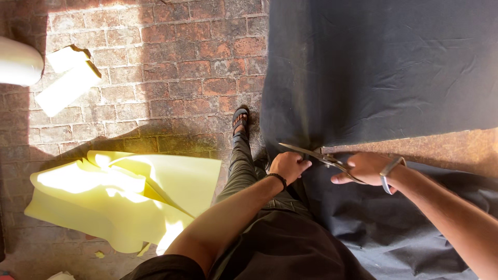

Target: The person unfolds a large black fabric on a wooden workbench, smooths it out, and uses shears to cut the fabric into a rectangular piece. The cut piece is then placed on a nearby upholstered item.

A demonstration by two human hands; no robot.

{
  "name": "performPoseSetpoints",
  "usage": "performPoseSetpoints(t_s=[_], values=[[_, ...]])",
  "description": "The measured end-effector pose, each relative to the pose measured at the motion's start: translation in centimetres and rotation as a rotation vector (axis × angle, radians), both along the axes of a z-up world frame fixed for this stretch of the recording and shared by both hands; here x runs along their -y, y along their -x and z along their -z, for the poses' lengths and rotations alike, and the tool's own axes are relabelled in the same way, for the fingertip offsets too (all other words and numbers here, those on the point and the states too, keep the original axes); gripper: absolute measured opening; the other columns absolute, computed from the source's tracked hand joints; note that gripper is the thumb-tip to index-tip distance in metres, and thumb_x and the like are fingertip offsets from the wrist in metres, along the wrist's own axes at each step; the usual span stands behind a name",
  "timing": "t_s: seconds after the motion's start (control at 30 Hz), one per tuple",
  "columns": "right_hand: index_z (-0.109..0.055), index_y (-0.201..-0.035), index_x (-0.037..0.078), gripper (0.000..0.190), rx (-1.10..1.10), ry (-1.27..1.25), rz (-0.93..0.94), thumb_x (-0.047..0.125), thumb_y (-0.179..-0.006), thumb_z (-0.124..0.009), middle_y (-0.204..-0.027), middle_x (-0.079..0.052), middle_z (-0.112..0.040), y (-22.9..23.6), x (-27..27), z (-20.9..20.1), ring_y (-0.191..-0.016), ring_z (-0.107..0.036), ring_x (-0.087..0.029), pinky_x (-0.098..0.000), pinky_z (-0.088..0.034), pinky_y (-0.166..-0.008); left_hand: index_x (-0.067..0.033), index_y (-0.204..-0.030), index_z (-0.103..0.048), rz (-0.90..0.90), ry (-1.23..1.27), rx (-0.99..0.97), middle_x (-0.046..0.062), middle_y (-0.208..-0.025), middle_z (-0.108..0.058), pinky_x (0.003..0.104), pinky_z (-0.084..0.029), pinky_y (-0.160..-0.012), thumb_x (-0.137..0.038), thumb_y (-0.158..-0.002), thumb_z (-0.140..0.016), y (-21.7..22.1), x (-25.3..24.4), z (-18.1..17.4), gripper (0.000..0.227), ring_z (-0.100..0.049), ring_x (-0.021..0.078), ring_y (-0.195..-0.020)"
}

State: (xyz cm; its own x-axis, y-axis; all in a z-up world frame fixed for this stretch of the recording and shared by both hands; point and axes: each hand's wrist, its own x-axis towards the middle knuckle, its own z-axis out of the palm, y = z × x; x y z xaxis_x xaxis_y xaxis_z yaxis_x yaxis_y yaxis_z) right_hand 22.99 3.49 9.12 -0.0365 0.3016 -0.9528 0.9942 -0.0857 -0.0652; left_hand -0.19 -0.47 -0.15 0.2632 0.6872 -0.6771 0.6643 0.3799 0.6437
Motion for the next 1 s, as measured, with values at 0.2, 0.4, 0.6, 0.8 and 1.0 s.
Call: performPoseSetpoints(t_s=[0.2, 0.4, 0.6, 0.8, 1.0], values=[[-0.070, -0.076, 0.012, 0.061, 0.024, 0.005, 0.012, 0.073, -0.079, -0.069, -0.069, -0.006, -0.066, -0.2, 0.3, 0.1, -0.070, -0.067, -0.021, -0.0385, -0.050, -0.071, -0.0067, -0.087, -0.078, 0.168, -0.072, -0.001, 0.011, -0.079, -0.074, 0.043, -0.056, -0.073, -0.042, -0.090, -0.071, 0.0, 2.6, 0.5, 0.036, -0.072, 0.0278, -0.076], [-0.073, -0.078, 0.013, 0.064, -0.002, 0.007, -0.134, 0.077, -0.079, -0.065, -0.071, -0.004, -0.064, 7.2, -1.9, 0.2, -0.072, -0.065, -0.019, -0.0379, -0.050, -0.070, -0.0108, -0.095, -0.078, 0.397, -0.187, 0.110, 0.011, -0.082, -0.076, 0.043, -0.056, -0.077, -0.039, -0.085, -0.071, -0.7, 3.6, 2.3, 0.030, -0.074, 0.0280, -0.081], [-0.073, -0.084, 0.007, 0.067, -0.060, 0.041, 0.037, 0.073, -0.081, -0.065, -0.073, -0.007, -0.072, 10.1, -1.4, 2.1, -0.068, -0.074, -0.023, -0.0406, -0.063, -0.067, -0.0119, -0.084, -0.077, 0.544, 0.080, 0.218, 0.006, -0.080, -0.080, 0.036, -0.057, -0.077, -0.046, -0.087, -0.066, 1.3, 4.8, 3.4, 0.036, -0.078, 0.0211, -0.080], [-0.071, -0.087, 0.009, 0.061, -0.193, -0.033, 0.172, 0.070, -0.082, -0.070, -0.068, -0.008, -0.068, 10.8, 1.8, 5.2, -0.066, -0.070, -0.020, -0.0404, -0.057, -0.067, -0.0084, -0.089, -0.078, 0.802, 0.026, 0.311, 0.012, -0.085, -0.079, 0.041, -0.056, -0.077, -0.053, -0.087, -0.068, -0.6, 7.2, 4.9, 0.045, -0.076, 0.0258, -0.082], [-0.067, -0.077, 0.006, 0.058, -0.338, -0.098, 0.452, 0.063, -0.084, -0.073, -0.062, -0.007, -0.063, 7.8, 7.0, 4.8, -0.055, -0.063, -0.018, -0.0354, -0.051, -0.058, -0.0204, -0.114, -0.079, 0.727, 0.143, -0.037, 0.010, -0.115, -0.076, 0.043, -0.053, -0.098, -0.070, -0.091, -0.053, 4.4, 2.6, 8.7, 0.060, -0.071, 0.0295, -0.112]])
